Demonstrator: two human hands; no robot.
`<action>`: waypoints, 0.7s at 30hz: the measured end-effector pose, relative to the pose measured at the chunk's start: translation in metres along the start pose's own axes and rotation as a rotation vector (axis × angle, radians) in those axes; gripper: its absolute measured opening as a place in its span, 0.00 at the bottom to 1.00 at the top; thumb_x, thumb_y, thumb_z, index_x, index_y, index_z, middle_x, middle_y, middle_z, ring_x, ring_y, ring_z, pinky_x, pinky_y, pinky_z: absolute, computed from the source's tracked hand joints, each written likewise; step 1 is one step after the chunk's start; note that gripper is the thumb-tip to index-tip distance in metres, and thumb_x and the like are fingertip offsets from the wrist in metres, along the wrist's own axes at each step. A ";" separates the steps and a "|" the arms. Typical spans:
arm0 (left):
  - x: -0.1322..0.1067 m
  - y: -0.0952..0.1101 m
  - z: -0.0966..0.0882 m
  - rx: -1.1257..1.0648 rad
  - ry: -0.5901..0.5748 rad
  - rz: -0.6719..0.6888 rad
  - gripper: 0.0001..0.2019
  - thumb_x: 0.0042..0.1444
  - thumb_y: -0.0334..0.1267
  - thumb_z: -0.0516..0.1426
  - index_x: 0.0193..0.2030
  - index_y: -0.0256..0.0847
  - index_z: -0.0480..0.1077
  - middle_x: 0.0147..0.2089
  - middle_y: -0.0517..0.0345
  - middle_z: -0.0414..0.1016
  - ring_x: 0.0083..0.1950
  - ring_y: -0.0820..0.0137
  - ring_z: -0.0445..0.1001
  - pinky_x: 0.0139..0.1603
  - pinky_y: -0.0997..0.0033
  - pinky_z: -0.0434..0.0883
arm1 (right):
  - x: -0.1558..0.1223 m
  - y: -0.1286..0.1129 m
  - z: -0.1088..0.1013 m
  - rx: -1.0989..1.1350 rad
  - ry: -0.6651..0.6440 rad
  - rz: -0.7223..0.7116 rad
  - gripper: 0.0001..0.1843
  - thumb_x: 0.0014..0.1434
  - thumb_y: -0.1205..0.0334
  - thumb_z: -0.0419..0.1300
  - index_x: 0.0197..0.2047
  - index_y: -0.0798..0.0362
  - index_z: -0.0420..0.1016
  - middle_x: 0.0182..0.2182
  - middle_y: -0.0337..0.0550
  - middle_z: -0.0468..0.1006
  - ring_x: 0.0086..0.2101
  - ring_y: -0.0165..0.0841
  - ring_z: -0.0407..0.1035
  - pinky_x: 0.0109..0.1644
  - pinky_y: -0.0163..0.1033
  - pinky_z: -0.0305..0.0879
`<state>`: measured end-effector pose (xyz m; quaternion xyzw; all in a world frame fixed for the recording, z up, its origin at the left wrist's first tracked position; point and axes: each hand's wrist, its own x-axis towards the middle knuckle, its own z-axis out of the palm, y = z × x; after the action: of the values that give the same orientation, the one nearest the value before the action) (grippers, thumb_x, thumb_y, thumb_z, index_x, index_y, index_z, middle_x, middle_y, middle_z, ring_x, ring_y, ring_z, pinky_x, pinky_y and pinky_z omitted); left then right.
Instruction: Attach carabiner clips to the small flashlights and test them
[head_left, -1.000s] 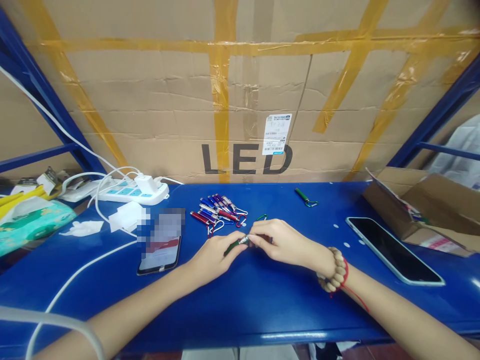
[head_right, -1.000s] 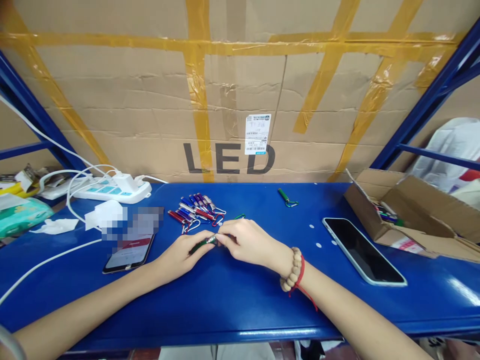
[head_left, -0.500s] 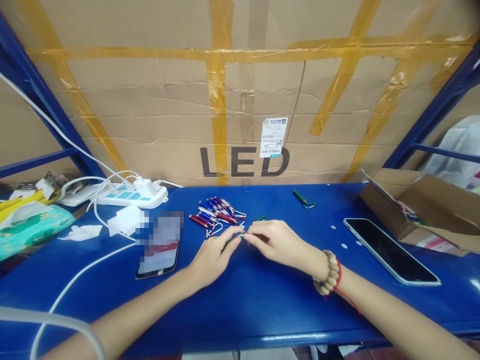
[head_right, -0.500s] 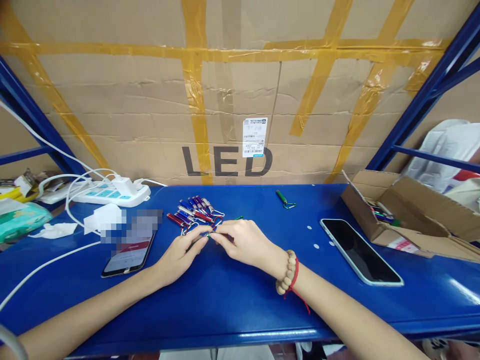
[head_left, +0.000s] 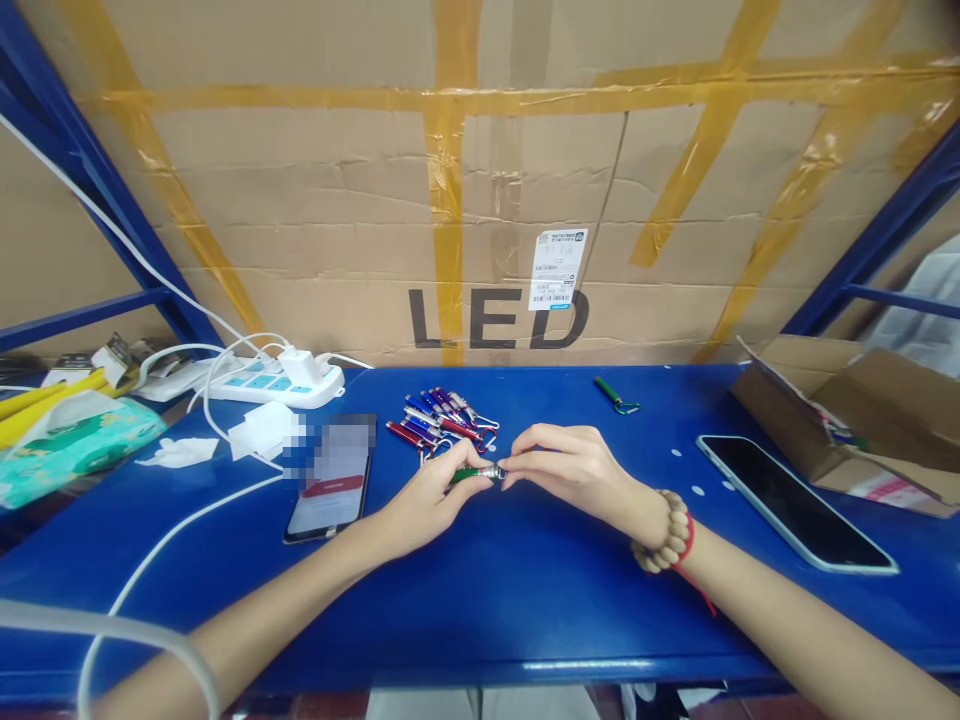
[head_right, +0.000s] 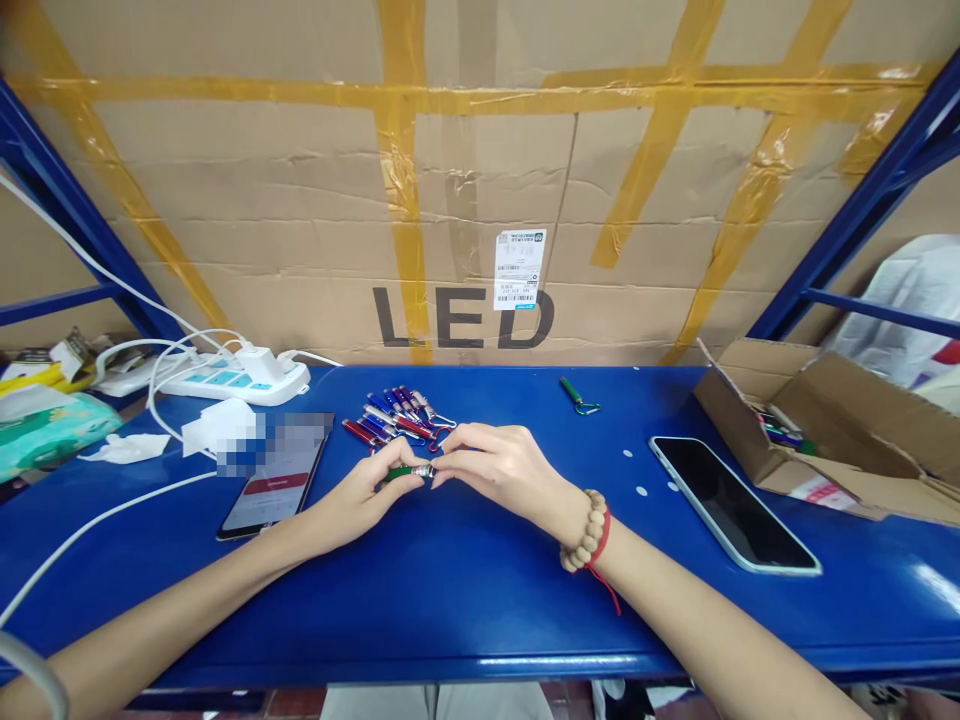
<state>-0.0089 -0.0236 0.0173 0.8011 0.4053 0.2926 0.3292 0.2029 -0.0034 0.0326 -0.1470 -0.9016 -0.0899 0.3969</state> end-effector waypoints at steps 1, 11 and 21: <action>-0.001 0.001 0.000 0.004 0.003 0.003 0.08 0.60 0.41 0.49 0.34 0.40 0.62 0.32 0.61 0.70 0.31 0.73 0.65 0.33 0.74 0.62 | 0.000 -0.001 0.000 -0.001 0.005 -0.009 0.05 0.59 0.65 0.59 0.35 0.55 0.77 0.30 0.42 0.77 0.27 0.24 0.70 0.28 0.28 0.64; -0.004 0.001 0.007 0.074 0.034 0.047 0.06 0.59 0.37 0.48 0.32 0.41 0.61 0.33 0.59 0.70 0.34 0.71 0.67 0.35 0.73 0.64 | -0.003 -0.005 0.011 0.113 -0.019 0.072 0.07 0.61 0.65 0.57 0.34 0.57 0.75 0.28 0.42 0.74 0.26 0.24 0.69 0.28 0.28 0.64; 0.002 -0.006 0.005 0.028 0.087 0.021 0.07 0.60 0.41 0.50 0.37 0.41 0.63 0.35 0.59 0.73 0.34 0.71 0.70 0.36 0.72 0.66 | -0.004 0.002 0.009 0.032 -0.103 0.179 0.11 0.63 0.59 0.54 0.36 0.55 0.75 0.32 0.43 0.76 0.31 0.26 0.71 0.32 0.29 0.65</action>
<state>-0.0070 -0.0205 0.0104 0.7964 0.4149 0.3248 0.2968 0.2000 0.0005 0.0238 -0.2249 -0.9053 -0.0321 0.3588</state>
